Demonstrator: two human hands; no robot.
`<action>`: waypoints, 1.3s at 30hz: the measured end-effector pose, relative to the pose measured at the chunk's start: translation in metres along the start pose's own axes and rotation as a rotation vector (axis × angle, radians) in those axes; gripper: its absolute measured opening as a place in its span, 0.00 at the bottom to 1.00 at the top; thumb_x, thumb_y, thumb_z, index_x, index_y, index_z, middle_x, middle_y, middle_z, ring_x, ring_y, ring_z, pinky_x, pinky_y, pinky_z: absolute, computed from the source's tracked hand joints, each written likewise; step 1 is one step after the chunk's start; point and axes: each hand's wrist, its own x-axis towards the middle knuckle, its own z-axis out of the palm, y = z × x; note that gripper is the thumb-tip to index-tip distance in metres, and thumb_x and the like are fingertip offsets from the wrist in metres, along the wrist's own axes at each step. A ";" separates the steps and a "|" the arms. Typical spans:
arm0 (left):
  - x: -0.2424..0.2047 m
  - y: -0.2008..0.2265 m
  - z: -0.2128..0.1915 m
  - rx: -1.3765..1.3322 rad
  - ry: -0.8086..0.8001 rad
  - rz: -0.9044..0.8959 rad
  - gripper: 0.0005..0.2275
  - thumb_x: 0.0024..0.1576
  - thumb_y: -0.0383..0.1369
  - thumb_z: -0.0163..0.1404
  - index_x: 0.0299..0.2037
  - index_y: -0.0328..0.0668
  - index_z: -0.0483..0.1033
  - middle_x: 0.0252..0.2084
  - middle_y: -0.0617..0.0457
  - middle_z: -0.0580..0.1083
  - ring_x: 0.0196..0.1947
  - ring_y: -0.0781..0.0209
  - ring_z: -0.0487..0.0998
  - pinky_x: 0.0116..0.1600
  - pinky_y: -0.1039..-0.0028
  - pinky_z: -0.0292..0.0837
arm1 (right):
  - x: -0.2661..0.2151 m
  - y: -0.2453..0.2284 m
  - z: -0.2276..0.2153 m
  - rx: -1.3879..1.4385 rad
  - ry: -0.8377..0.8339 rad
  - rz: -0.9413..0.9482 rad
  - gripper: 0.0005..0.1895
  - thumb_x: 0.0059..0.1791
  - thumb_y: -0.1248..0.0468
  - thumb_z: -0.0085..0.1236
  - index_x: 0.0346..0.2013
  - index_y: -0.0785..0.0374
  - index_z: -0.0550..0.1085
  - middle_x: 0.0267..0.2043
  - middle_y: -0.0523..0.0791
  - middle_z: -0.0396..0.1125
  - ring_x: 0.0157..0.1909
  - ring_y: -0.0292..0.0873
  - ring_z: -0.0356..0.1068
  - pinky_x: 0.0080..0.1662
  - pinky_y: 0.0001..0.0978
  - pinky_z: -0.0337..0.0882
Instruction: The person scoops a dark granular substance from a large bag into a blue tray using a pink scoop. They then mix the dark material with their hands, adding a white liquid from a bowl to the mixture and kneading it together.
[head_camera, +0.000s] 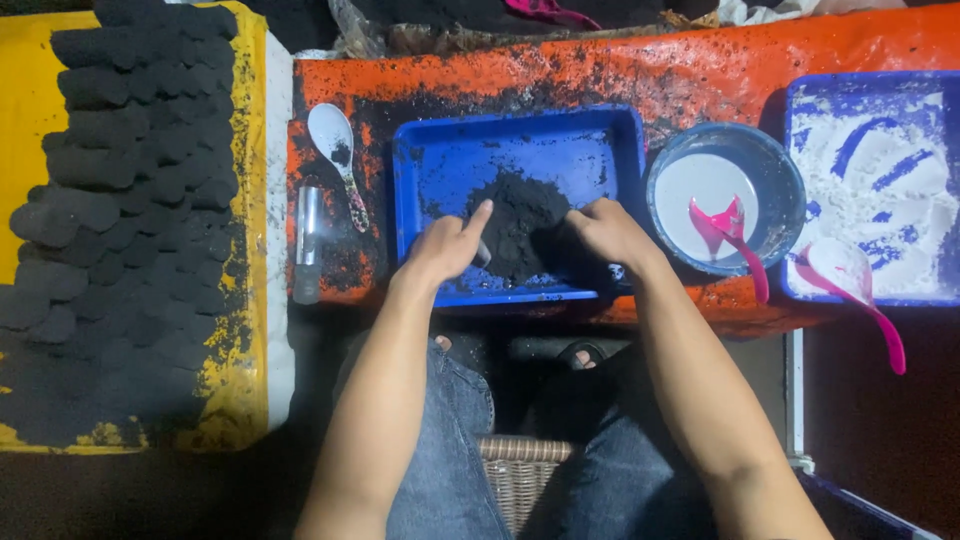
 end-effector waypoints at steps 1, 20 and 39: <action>-0.004 0.000 -0.002 0.000 0.003 0.001 0.38 0.61 0.66 0.25 0.32 0.47 0.87 0.46 0.43 0.81 0.58 0.38 0.76 0.64 0.52 0.68 | -0.011 -0.009 -0.009 -0.001 0.001 -0.003 0.29 0.54 0.52 0.45 0.46 0.78 0.80 0.43 0.67 0.74 0.55 0.69 0.73 0.56 0.62 0.70; 0.053 -0.052 -0.013 1.065 0.347 0.593 0.64 0.33 0.72 0.59 0.75 0.33 0.51 0.77 0.33 0.50 0.78 0.35 0.45 0.79 0.48 0.36 | -0.014 -0.017 -0.022 -0.664 0.038 -0.470 0.81 0.24 0.50 0.84 0.79 0.67 0.41 0.78 0.62 0.44 0.80 0.62 0.43 0.74 0.52 0.55; 0.070 -0.028 0.005 1.001 0.288 0.594 0.68 0.31 0.75 0.58 0.75 0.29 0.49 0.78 0.34 0.49 0.78 0.35 0.42 0.78 0.45 0.31 | 0.022 -0.042 -0.032 -0.875 -0.045 -0.382 0.81 0.24 0.40 0.83 0.79 0.63 0.45 0.81 0.53 0.42 0.82 0.56 0.39 0.76 0.44 0.50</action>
